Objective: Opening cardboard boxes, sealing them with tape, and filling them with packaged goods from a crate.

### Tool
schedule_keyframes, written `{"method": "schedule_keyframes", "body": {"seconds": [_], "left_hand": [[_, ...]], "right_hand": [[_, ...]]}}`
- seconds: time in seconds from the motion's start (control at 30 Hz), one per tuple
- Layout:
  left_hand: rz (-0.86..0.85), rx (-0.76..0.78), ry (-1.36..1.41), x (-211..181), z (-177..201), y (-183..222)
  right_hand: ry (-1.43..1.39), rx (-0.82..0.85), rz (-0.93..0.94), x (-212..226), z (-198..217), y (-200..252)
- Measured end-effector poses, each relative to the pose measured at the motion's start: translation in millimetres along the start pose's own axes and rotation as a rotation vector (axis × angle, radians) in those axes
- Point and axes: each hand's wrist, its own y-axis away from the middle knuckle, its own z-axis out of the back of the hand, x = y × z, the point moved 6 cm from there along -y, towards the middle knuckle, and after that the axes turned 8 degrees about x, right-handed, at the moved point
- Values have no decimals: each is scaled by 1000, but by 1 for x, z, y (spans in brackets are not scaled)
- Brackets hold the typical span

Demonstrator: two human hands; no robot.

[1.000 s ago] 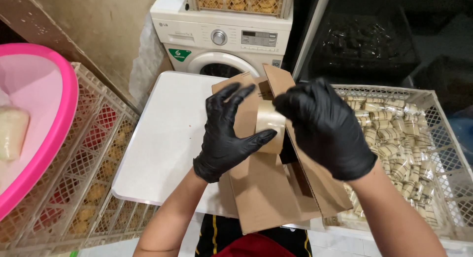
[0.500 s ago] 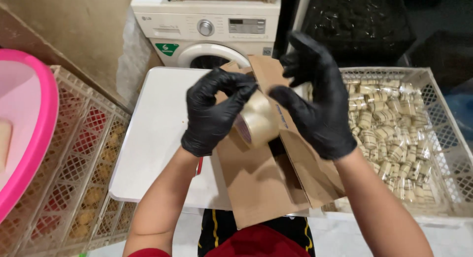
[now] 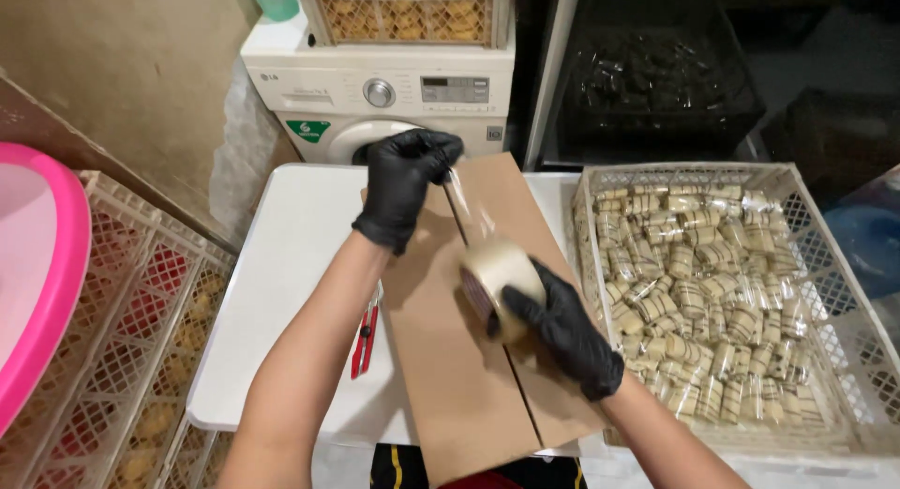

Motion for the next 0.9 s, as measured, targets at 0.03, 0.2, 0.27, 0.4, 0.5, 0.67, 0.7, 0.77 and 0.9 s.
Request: {"method": "schedule_keyframes", "body": {"seconds": [0.03, 0.2, 0.27, 0.4, 0.5, 0.67, 0.7, 0.77, 0.9], "left_hand": [[63, -44, 0, 18, 12, -13], [236, -28, 60, 49, 37, -40], [255, -44, 66, 65, 51, -52], [351, -39, 49, 109, 66, -67], [404, 18, 84, 127, 73, -78], [547, 95, 147, 122, 76, -76], [587, 100, 74, 114, 76, -72], [629, 104, 1, 103, 77, -66], [747, 164, -207, 119, 93, -62]], "right_hand": [[-104, 5, -113, -2, -3, 2], [-55, 55, -413, 12, -22, 10], [297, 73, -363, 21, -20, 9], [118, -54, -200, 23, -14, 12], [77, -70, -319, 18, -17, 12], [67, -72, -403, 1, -22, 12], [55, -91, -380, -1, -23, 12], [42, -108, -357, -6, -25, 13], [197, -86, -394, -10, -25, 12]]}}
